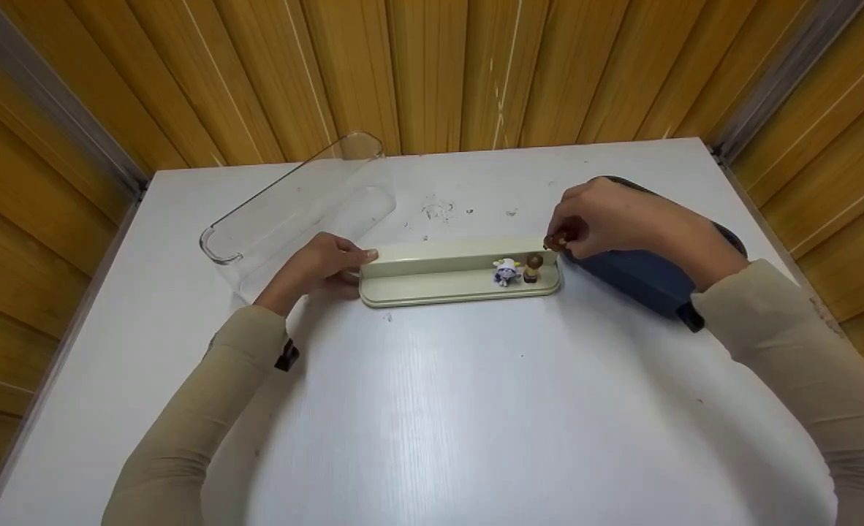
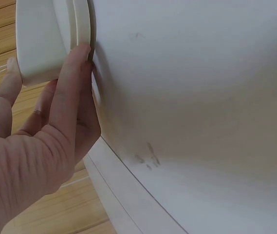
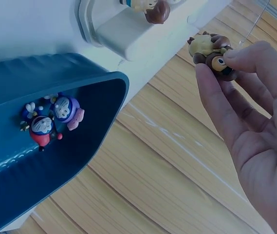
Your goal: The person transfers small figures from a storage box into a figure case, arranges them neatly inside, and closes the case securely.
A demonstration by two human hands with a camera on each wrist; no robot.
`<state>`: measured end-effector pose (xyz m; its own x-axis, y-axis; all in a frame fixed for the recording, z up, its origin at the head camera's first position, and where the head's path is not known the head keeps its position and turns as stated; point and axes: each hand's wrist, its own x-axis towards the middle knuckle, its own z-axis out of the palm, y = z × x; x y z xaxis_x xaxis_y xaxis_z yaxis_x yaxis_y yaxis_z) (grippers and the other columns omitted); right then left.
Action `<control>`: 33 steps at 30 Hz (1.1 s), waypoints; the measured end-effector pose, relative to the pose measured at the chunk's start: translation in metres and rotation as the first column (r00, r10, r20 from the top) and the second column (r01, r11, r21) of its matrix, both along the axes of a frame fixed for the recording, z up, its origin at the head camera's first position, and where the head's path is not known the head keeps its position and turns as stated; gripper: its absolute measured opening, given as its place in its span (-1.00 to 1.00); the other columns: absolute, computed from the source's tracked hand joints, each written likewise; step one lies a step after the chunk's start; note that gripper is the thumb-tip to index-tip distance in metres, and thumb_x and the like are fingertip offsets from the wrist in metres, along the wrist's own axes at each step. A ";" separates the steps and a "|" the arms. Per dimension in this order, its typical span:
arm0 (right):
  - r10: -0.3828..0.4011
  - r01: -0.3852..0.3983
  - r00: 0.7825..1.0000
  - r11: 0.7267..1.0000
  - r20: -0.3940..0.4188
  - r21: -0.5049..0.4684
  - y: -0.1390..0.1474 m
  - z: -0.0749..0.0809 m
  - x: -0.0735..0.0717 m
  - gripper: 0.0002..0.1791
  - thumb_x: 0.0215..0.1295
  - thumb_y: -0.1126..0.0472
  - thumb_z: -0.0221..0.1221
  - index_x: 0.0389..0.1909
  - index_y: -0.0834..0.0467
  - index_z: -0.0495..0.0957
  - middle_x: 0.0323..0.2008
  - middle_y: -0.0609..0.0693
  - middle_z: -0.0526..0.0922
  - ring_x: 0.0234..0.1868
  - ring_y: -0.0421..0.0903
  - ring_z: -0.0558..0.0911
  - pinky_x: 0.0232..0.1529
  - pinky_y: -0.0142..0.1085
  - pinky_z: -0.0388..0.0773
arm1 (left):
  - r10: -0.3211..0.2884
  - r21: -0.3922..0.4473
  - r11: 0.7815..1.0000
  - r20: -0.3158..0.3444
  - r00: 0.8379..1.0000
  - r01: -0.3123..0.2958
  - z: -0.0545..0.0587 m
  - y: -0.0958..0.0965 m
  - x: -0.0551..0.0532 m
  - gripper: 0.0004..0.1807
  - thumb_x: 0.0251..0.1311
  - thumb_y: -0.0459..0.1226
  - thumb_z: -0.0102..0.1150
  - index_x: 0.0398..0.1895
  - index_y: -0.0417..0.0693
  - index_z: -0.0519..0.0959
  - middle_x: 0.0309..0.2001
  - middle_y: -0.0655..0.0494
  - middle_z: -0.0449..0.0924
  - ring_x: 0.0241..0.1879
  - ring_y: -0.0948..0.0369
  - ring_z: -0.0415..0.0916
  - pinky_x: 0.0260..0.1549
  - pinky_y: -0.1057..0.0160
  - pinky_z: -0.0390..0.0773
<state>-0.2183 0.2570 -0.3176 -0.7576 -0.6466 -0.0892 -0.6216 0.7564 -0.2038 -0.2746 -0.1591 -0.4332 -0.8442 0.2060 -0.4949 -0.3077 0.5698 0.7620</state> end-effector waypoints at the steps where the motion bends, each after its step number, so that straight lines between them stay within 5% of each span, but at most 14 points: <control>1: 0.000 0.000 1.000 1.000 0.005 0.002 -0.001 0.000 0.000 -0.75 0.11 0.39 0.36 -0.18 0.11 0.75 -0.27 -0.04 0.65 -0.31 -0.18 0.57 -0.27 -0.26 0.60 | 0.006 0.006 1.000 0.004 1.000 -0.006 0.000 0.000 0.000 -0.42 0.26 0.01 0.39 0.12 -0.27 0.60 0.05 -0.12 0.66 -0.19 0.11 0.71 -0.15 0.19 0.70; 17: 0.035 -0.032 0.995 0.999 0.098 -0.025 -0.022 -0.011 -0.002 -0.70 0.15 0.47 0.35 -0.10 0.16 0.74 -0.15 0.01 0.67 -0.12 -0.09 0.69 -0.10 -0.20 0.70 | 0.032 0.008 0.999 0.042 0.999 -0.032 0.001 0.002 0.000 -0.38 0.25 0.01 0.40 0.18 -0.27 0.56 0.04 -0.09 0.63 -0.20 0.13 0.67 -0.14 0.21 0.69; 33: 0.101 -0.095 0.987 0.994 0.126 -0.052 -0.041 -0.023 -0.003 -0.75 0.22 0.38 0.34 -0.09 0.11 0.73 -0.24 -0.10 0.77 -0.19 -0.20 0.71 -0.13 -0.27 0.70 | 0.058 0.013 0.998 0.052 0.997 -0.058 0.001 0.001 0.001 -0.41 0.24 0.00 0.41 0.15 -0.25 0.57 0.06 -0.10 0.65 -0.21 0.15 0.67 -0.21 0.26 0.69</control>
